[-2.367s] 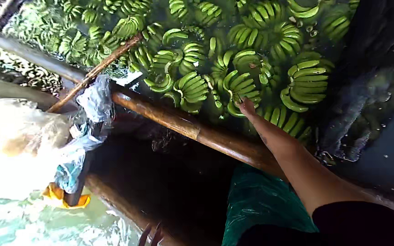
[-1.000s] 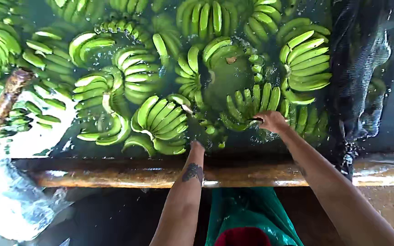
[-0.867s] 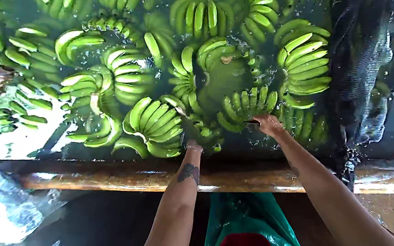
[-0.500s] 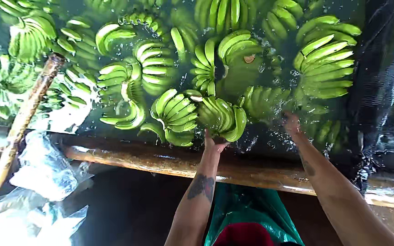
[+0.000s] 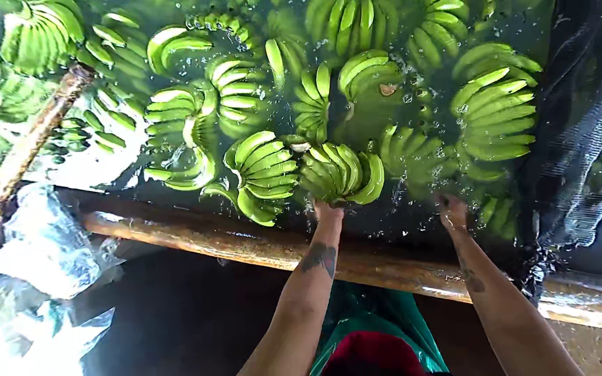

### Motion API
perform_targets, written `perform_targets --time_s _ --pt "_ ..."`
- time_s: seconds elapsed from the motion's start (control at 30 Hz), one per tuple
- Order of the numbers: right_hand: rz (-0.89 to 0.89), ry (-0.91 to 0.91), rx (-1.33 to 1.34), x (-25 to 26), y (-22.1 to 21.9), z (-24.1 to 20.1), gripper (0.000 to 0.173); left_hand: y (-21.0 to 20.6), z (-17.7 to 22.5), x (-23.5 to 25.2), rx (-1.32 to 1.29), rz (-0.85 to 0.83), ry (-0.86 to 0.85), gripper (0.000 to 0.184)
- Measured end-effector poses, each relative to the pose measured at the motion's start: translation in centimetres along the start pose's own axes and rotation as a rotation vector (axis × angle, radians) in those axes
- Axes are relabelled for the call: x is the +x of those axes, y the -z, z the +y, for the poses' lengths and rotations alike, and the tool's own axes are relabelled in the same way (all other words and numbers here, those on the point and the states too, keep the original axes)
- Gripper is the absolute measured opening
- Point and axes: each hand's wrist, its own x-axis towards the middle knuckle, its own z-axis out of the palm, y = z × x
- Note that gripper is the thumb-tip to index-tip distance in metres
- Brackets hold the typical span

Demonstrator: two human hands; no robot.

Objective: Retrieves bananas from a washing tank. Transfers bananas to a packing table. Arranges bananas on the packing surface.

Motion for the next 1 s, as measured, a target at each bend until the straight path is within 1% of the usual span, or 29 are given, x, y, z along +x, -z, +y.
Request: perform_targets --time_s 0.03,0.07,0.13,0.17,0.2,0.27,0.33,0.37,0.43,0.5,0.53,0.57,0.6,0.63,0.67,0.7,0.73,0.77,0.8,0.83,0.87,0.93,1.0 --pt "0.007 0.006 0.002 0.1 0.1 -0.1 0.03 0.1 0.4 0.3 0.061 0.031 -0.022 0.056" --pt "0.015 0.012 -0.006 0.4 0.3 0.1 0.03 -0.3 0.7 0.7 0.101 0.081 -0.017 0.05" --pt "0.055 0.016 -0.024 0.2 0.5 1.2 0.03 -0.2 0.6 0.7 0.174 0.167 0.017 0.049" --pt "0.079 0.021 -0.044 0.1 0.5 1.9 0.031 0.2 0.7 0.2 0.205 0.162 0.031 0.053" --pt "0.092 0.006 -0.07 0.1 0.3 2.3 0.033 0.7 1.0 -0.4 0.232 0.133 0.039 0.057" --pt "0.069 -0.087 -0.075 0.1 0.0 3.3 0.037 2.0 1.7 -1.0 0.313 0.035 0.06 0.06" --pt "0.099 -0.116 0.015 0.2 -0.2 3.2 0.036 3.3 2.4 -1.6 0.421 -0.092 0.082 0.065" --pt "0.101 -0.126 0.027 0.1 0.1 2.3 0.037 3.9 3.1 -2.3 0.457 -0.158 0.099 0.067" --pt "0.091 -0.177 0.024 -0.4 0.8 -0.3 0.035 5.3 4.9 -4.3 0.536 -0.262 0.113 0.066" --pt "0.18 -0.18 0.041 -0.8 0.1 -1.4 0.04 6.5 6.9 -5.7 0.615 -0.288 0.075 0.071" --pt "0.24 -0.189 0.078 -1.1 -0.6 -1.2 0.048 7.0 7.7 -5.9 0.614 -0.274 0.068 0.072" --pt "0.304 -0.201 0.147 -1.2 -1.3 -0.5 0.055 7.2 7.9 -5.8 0.597 -0.268 0.077 0.068" --pt "0.347 -0.212 0.245 -1.1 -1.8 -0.1 0.06 7.0 7.6 -5.5 0.578 -0.283 0.088 0.064" --pt "0.373 -0.216 0.356 -1.0 -2.2 -0.1 0.064 6.6 7.3 -5.6 0.576 -0.334 0.096 0.065" --pt "0.366 -0.223 0.443 -0.8 -2.5 -0.4 0.066 5.7 6.9 -6.7 0.575 -0.39 0.101 0.063" --pt "0.348 -0.23 0.488 -0.5 -2.7 -1.1 0.065 3.7 7.2 -9.0 0.569 -0.373 0.161 0.058" --pt "0.31 -0.258 0.486 -0.1 -2.7 -1.9 0.065 0.2 7.4 -11.5 0.522 -0.189 0.311 0.053" --pt "0.296 -0.293 0.454 0.3 -2.8 -2.7 0.064 -0.2 5.4 -10.7 0.527 -0.2 0.243 0.053" --pt "0.277 -0.307 0.433 0.5 -3.2 -3.3 0.065 0.8 2.2 -7.5 0.491 -0.24 0.125 0.057" --pt "0.26 -0.301 0.436 0.4 -3.7 -3.8 0.068 1.4 -0.3 -4.3 0.422 -0.25 0.079 0.061" --pt "0.254 -0.271 0.456 0.1 -4.7 -4.2 0.071 1.5 -1.9 -2.2 0.353 -0.225 0.067 0.063" --pt "0.242 -0.187 0.487 -0.7 -6.8 -5.6 0.072 1.1 -3.1 0.0 0.229 -0.136 0.061 0.059" --pt "0.201 -0.103 0.476 -1.2 -8.2 -7.9 0.067 0.5 -2.6 0.8 0.192 -0.114 0.031 0.057"
